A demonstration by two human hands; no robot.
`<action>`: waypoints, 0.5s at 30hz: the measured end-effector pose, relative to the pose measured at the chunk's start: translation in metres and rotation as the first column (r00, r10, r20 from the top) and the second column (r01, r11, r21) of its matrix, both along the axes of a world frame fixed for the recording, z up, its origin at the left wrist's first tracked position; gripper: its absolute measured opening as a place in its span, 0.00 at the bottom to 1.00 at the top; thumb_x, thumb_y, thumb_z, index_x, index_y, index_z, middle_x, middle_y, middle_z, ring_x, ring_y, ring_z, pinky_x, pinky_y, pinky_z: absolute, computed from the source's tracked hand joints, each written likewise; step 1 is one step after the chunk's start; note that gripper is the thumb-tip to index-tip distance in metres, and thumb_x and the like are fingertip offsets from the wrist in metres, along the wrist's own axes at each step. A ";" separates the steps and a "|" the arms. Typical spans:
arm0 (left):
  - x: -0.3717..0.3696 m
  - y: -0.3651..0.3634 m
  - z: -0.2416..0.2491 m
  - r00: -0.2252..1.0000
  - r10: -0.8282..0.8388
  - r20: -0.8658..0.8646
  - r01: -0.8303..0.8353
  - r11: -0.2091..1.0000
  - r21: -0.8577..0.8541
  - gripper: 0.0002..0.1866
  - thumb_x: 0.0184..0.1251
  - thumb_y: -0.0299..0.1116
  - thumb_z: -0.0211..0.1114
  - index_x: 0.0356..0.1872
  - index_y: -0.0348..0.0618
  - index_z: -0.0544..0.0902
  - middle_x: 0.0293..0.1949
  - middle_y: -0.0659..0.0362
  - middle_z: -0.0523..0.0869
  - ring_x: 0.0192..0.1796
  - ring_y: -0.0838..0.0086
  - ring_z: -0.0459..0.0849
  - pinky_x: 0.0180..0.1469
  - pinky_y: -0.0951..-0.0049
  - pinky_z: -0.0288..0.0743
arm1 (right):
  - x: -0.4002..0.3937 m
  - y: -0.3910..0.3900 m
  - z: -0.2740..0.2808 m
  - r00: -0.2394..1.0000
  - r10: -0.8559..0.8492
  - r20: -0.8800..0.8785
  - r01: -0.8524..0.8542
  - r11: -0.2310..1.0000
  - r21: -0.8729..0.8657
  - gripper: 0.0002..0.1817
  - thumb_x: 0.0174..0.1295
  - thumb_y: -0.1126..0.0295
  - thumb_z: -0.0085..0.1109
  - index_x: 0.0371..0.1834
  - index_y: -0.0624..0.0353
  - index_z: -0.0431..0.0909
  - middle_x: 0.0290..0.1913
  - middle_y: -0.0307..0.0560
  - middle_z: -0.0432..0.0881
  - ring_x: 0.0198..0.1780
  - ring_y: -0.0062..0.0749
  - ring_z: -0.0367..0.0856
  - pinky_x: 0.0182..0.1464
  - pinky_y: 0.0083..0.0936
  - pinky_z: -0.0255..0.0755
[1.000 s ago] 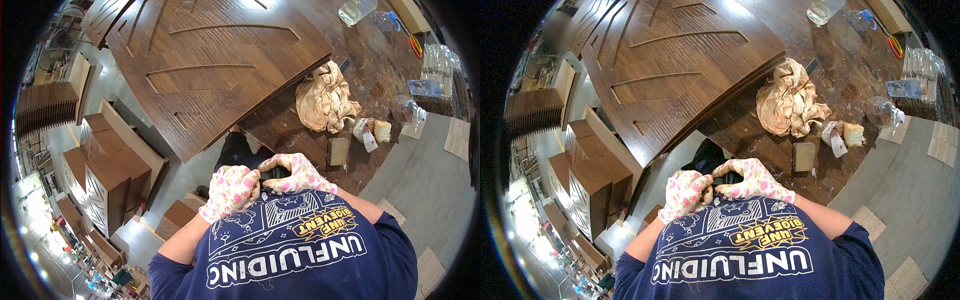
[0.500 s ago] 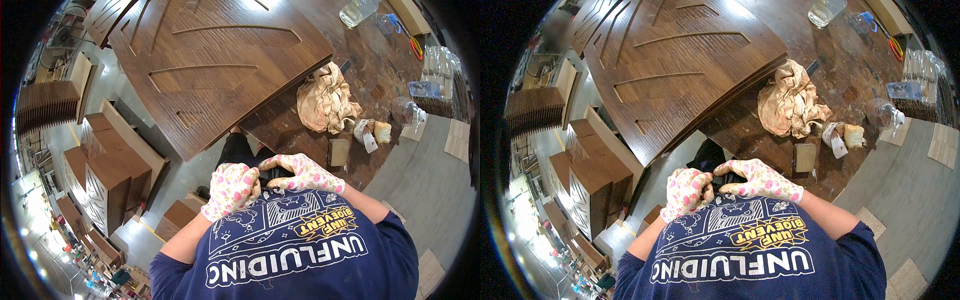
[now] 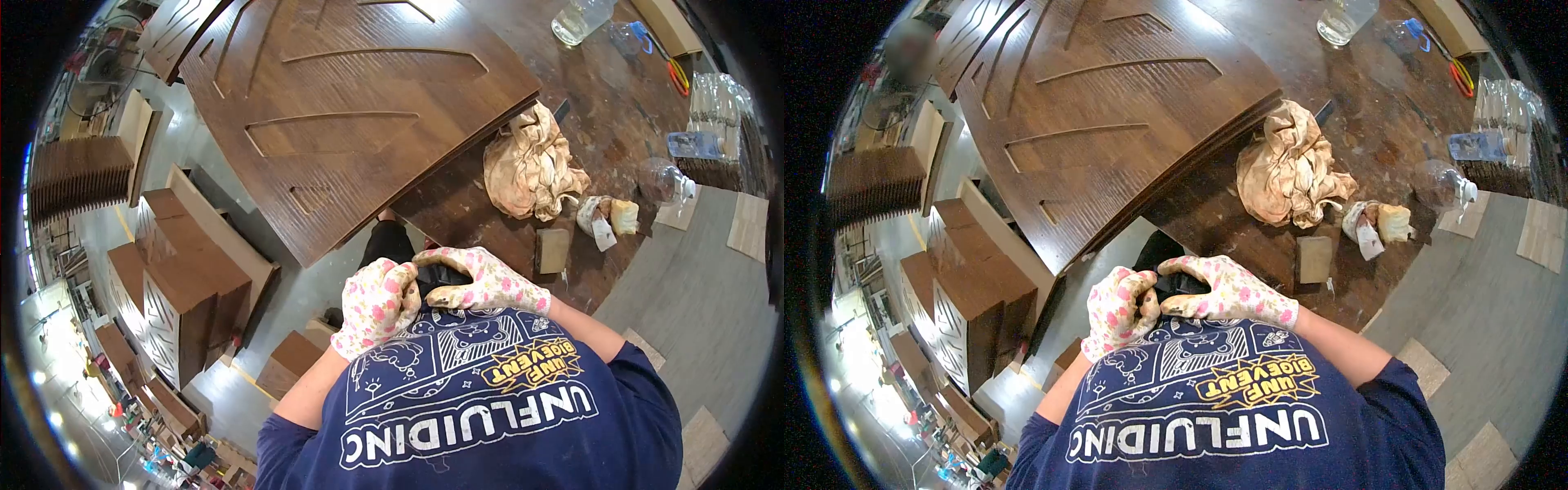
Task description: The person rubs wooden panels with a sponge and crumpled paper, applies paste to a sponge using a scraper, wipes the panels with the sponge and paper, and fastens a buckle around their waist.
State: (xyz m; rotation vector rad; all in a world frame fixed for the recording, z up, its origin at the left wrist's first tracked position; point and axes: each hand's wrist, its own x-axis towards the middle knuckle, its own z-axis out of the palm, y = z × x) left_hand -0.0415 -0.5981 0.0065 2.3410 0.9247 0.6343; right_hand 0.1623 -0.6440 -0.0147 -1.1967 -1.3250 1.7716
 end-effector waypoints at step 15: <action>-0.011 0.000 -0.006 1.000 -0.026 -0.010 0.026 0.999 -0.033 0.16 0.46 0.26 0.69 0.39 0.46 0.80 0.23 0.60 0.77 0.25 0.61 0.78 0.26 0.63 0.71 | -0.010 0.003 -0.013 0.998 0.042 -0.056 -0.054 0.971 -0.232 0.32 0.55 0.49 0.68 0.55 0.65 0.80 0.42 0.55 0.87 0.44 0.34 0.86 0.49 0.29 0.74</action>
